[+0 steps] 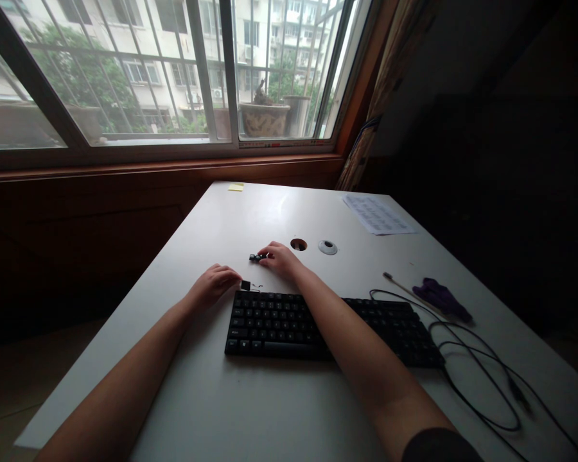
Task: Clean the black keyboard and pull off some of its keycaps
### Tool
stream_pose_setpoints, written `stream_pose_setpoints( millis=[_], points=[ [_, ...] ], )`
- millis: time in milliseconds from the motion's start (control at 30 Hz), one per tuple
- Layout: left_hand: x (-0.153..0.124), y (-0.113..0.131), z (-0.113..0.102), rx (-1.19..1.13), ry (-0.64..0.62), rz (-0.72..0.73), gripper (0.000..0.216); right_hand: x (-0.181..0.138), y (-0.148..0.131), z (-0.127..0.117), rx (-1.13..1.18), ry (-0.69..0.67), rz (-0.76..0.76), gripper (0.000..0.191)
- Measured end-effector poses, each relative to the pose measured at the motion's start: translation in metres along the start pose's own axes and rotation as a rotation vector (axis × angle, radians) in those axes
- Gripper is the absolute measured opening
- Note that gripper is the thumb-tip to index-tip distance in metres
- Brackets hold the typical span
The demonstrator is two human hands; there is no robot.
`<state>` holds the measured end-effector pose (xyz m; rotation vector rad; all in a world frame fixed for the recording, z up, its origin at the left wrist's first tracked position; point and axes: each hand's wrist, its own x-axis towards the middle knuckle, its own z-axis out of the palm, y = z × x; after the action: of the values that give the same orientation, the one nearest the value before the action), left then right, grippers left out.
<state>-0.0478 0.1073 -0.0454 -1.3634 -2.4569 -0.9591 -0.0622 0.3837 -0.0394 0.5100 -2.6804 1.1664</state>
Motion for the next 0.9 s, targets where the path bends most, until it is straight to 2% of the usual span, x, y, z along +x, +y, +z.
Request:
stream_pose_setpoints(
  millis=[900],
  points=[
    [0.0008, 0.0005, -0.0005, 0.002, -0.01, -0.005, 0.019, -0.0026, -0.0053, -0.0009, -0.015, 0.018, 0.011, 0.029]
  ],
)
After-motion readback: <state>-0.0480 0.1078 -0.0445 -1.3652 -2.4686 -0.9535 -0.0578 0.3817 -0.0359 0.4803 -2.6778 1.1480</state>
